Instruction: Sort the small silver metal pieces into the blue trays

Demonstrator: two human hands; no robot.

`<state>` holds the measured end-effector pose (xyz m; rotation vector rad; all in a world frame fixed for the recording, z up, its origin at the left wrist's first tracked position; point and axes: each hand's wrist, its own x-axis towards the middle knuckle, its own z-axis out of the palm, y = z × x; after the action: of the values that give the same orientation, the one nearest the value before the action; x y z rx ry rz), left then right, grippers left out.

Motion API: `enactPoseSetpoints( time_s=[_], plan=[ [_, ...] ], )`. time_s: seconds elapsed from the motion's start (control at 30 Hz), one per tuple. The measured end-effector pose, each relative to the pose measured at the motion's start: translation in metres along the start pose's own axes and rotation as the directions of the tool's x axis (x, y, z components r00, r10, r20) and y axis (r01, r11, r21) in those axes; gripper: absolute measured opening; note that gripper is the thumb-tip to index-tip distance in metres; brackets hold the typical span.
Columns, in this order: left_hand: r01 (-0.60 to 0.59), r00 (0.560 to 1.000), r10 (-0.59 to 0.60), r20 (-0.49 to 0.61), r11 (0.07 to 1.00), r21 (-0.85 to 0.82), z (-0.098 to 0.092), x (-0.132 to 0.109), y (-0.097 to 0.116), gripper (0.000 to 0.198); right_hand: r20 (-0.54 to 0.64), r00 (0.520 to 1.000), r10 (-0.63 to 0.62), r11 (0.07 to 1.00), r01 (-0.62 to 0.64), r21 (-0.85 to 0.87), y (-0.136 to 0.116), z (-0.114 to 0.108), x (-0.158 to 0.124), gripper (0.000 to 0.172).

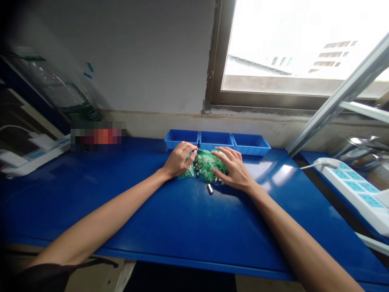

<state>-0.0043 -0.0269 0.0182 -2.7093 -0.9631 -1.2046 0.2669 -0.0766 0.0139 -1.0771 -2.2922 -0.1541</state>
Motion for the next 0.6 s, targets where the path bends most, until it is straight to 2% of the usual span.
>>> enactPoseSetpoints(
  time_s=[0.13,0.6],
  plan=[
    [-0.018,1.0,0.017,0.018,1.0,0.022,0.0002,-0.0001,0.0006,0.025,-0.027,1.0,0.001,1.0,0.0,0.014,0.0016,-0.0001,-0.0005,0.052],
    [0.05,0.997,-0.054,0.057,0.995,0.082,0.0042,-0.0004,-0.0025,0.026,-0.038,0.999,0.003,1.0,-0.002,0.025,0.0008,-0.0015,0.0,0.052]
  ],
)
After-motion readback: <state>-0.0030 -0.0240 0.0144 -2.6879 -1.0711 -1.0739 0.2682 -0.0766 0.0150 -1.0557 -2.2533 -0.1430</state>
